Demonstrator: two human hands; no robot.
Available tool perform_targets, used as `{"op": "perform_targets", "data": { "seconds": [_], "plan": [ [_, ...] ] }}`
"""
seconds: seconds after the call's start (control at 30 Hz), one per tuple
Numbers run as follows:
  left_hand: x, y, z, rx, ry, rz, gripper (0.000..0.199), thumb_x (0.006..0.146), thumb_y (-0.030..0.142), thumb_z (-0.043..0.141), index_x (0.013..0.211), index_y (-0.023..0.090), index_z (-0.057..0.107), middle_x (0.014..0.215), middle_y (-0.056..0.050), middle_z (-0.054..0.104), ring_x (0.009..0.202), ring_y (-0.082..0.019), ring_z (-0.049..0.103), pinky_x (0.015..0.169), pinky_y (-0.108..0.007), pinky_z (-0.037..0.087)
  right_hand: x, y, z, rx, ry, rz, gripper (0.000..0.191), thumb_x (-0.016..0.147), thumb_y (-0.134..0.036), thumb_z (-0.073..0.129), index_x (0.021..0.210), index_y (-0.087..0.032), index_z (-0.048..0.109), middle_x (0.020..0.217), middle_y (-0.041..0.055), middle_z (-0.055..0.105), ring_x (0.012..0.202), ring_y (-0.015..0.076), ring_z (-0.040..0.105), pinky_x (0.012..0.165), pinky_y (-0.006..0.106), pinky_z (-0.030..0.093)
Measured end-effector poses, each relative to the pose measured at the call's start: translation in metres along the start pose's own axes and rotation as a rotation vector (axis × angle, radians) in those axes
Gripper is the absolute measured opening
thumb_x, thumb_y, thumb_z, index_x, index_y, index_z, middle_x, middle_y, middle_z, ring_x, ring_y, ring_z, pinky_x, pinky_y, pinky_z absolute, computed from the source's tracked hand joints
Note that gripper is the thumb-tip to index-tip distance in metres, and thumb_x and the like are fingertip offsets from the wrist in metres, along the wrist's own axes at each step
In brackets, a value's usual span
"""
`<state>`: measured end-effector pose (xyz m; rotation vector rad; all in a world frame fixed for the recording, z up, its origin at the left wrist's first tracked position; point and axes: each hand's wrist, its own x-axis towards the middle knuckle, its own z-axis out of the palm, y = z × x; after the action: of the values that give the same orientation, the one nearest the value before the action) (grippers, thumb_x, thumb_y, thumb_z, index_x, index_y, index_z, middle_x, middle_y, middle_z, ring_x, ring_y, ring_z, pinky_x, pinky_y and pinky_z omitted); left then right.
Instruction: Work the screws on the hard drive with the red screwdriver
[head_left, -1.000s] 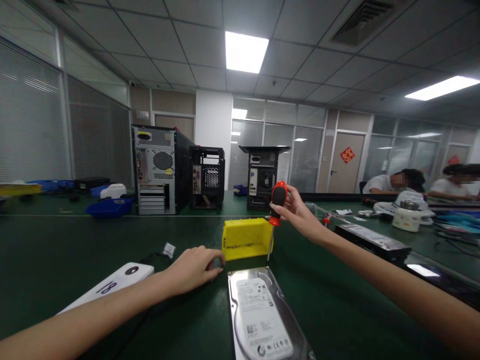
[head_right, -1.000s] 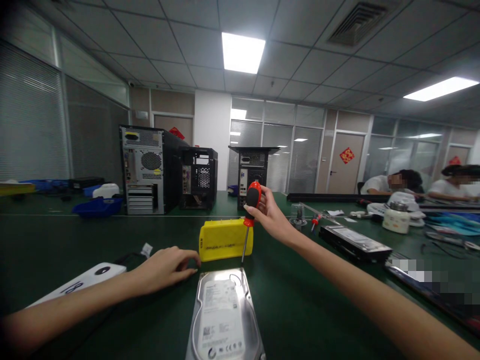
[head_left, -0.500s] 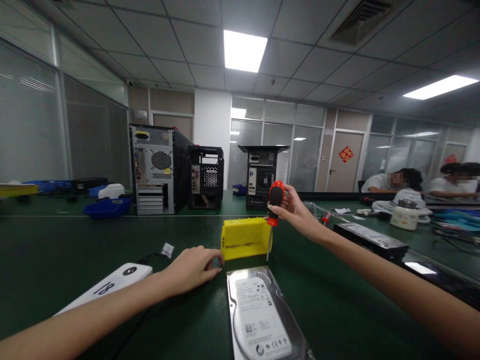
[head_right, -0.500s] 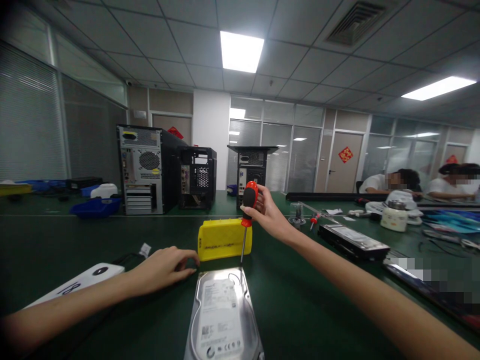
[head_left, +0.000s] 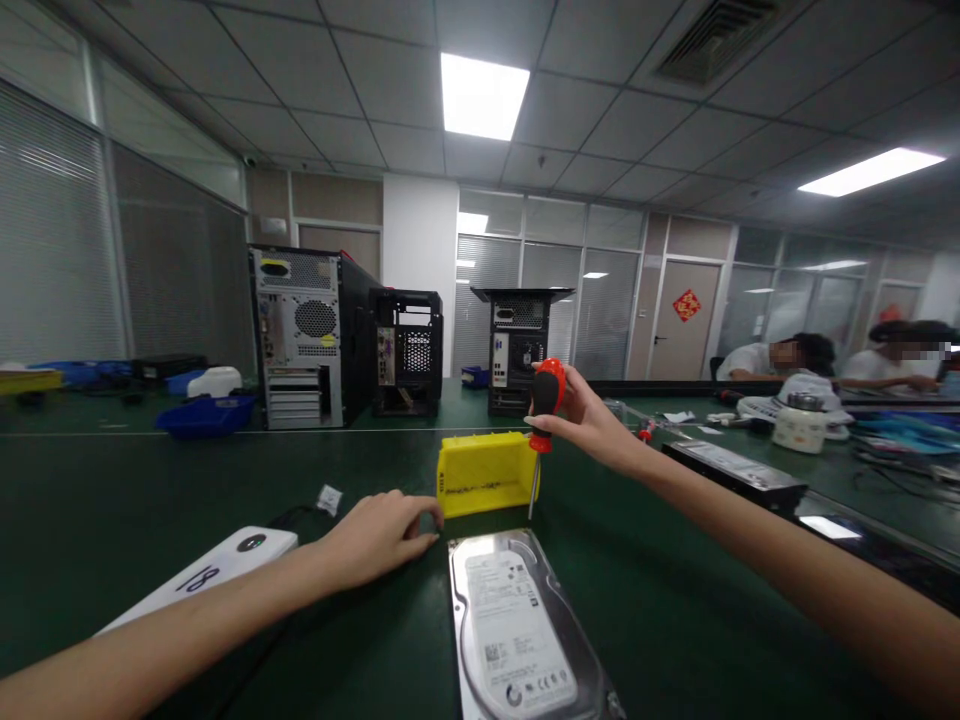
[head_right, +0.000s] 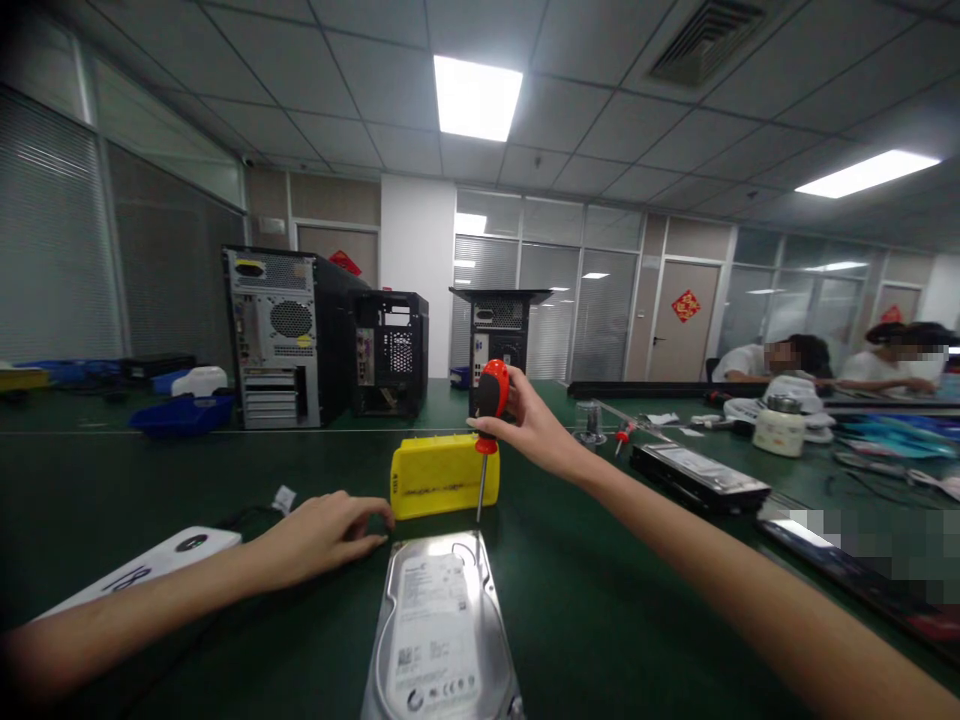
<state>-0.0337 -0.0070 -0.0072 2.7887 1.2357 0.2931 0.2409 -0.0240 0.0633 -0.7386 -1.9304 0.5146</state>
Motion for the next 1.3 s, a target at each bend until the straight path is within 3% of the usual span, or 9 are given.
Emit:
{"op": "perform_targets", "data": {
  "seconds": [0.13,0.3,0.47,0.8,1.3],
  "plan": [
    [0.000,0.001,-0.001,0.003,-0.004,-0.002,0.025,0.081,0.038,0.045,0.100,0.028,0.057,0.075,0.001,0.060,0.067,-0.016,0.056,0.056,-0.025,0.036,0.002,-0.012,0.000,-0.140,-0.030,0.018,0.060,0.071,-0.034,0.063,0.121,-0.024,0.031,0.099,0.0052,0.046,0.085,0.0170,0.054,0.073,0.035,0.050],
    [0.001,0.001,0.000,0.009,-0.006,-0.012,0.026,0.081,0.039,0.045,0.101,0.028,0.057,0.074,0.001,0.059,0.065,-0.016,0.055,0.054,-0.024,0.035,0.015,-0.027,-0.001,-0.413,-0.110,-0.045,0.087,0.067,-0.038,0.067,0.131,-0.024,0.010,0.082,0.0000,0.041,0.064,0.0124,0.050,0.064,0.035,0.049],
    [0.001,0.001,0.000,0.011,-0.011,-0.012,0.028,0.081,0.040,0.044,0.104,0.028,0.055,0.073,0.000,0.059,0.064,-0.016,0.055,0.053,-0.023,0.035,0.028,-0.031,0.004,-0.515,-0.216,-0.073,0.072,0.071,-0.036,0.063,0.127,-0.024,0.020,0.073,-0.0028,0.039,0.061,0.0113,0.047,0.057,0.029,0.045],
    [0.002,0.001,0.001,0.014,-0.010,-0.001,0.027,0.081,0.039,0.044,0.103,0.028,0.056,0.073,0.000,0.059,0.064,-0.016,0.055,0.053,-0.023,0.033,0.030,-0.027,-0.001,-0.469,-0.176,0.000,0.049,0.081,-0.039,0.049,0.122,-0.024,0.027,0.081,0.0008,0.044,0.064,0.0118,0.050,0.058,0.031,0.048],
    [0.004,0.002,0.001,0.029,-0.013,0.002,0.027,0.082,0.039,0.043,0.104,0.028,0.054,0.073,0.001,0.059,0.064,-0.016,0.055,0.054,-0.024,0.034,0.022,-0.026,-0.011,-0.316,-0.195,0.069,0.050,0.083,-0.037,0.047,0.125,-0.025,0.022,0.089,0.0028,0.040,0.071,0.0135,0.053,0.058,0.032,0.055]
  ]
}}
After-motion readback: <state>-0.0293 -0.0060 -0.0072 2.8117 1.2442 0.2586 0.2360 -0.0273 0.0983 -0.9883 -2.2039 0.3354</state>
